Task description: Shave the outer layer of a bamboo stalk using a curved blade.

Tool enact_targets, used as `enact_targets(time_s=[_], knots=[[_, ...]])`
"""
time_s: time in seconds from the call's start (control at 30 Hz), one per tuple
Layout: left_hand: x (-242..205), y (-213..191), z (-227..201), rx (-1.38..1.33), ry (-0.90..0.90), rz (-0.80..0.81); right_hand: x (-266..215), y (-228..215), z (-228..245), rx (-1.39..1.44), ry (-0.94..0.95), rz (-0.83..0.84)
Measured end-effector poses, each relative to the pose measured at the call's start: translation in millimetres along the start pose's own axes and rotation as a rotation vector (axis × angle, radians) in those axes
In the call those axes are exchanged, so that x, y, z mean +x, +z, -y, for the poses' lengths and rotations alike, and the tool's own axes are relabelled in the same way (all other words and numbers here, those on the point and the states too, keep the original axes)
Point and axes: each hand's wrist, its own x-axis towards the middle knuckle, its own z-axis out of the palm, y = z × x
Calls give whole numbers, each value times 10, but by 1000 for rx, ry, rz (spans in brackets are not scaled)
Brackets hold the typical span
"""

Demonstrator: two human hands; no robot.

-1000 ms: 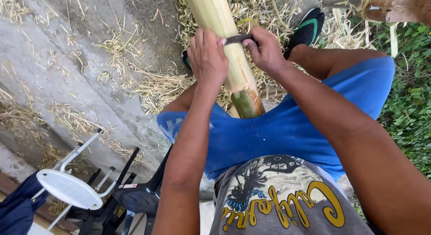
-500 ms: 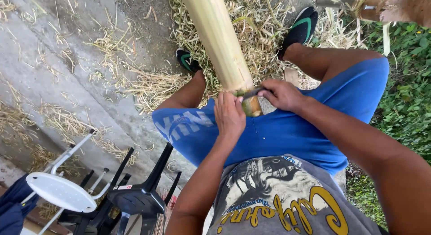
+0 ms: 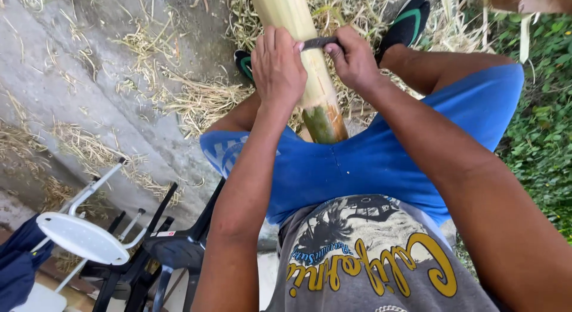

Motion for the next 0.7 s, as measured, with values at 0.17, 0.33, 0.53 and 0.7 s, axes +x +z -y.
enact_targets(time_s=[0.17, 0.33, 0.53, 0.7], knots=[[-532, 46, -212, -15, -86, 145, -564, -65, -89, 19, 57, 70], [-1023, 148, -374, -94, -104, 72, -995, -163, -149, 35, 101, 180], [-1160, 214, -387, -121, -211, 146, -954, -236, -190, 56, 95, 430], [-244, 170, -10, -89, -13, 3, -168, -134, -150, 19, 141, 191]])
